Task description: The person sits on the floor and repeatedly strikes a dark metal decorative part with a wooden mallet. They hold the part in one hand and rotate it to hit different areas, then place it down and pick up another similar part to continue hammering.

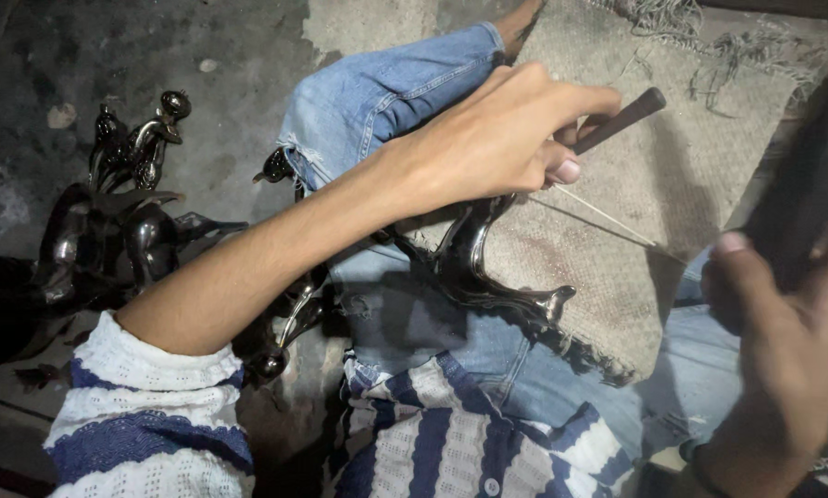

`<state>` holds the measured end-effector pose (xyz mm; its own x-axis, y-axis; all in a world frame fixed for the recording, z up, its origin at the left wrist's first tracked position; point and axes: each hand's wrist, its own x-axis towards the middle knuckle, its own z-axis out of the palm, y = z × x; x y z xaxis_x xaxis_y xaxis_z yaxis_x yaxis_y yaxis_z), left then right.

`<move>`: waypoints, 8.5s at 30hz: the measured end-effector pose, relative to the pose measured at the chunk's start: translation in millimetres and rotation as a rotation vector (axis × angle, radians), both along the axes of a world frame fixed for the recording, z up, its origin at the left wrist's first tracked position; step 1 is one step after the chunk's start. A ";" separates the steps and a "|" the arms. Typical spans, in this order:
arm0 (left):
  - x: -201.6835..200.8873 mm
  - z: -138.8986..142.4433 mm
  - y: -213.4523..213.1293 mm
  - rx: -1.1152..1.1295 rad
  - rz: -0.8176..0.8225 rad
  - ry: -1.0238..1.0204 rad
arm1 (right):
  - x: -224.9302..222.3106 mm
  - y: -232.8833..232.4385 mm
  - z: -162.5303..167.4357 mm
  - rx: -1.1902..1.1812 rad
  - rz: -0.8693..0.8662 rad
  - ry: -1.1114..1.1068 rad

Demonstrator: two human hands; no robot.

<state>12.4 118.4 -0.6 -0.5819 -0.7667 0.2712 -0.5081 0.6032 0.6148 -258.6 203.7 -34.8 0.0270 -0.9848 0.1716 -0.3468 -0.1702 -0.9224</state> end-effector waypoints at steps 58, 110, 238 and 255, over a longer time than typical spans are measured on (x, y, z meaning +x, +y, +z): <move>13.1 -4.6 -8.4 -0.030 -0.376 -0.102 | 11.3 52.7 -47.3 -0.136 -0.033 0.209; 9.4 -58.3 84.8 -0.208 0.647 0.514 | 52.9 -91.0 66.1 -0.408 0.487 0.944; 34.9 -36.6 21.9 -0.211 -0.211 -0.038 | -1.5 17.8 -25.0 -0.395 0.060 0.460; 31.9 -28.2 33.0 0.052 -0.053 0.104 | 30.9 -26.1 43.8 -0.367 0.200 0.100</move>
<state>44.3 151.4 -28.7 -0.5929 -0.7503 0.2925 -0.4084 0.5932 0.6938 -227.7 177.5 9.0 0.2452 -0.8326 0.4967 -0.3581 -0.5539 -0.7516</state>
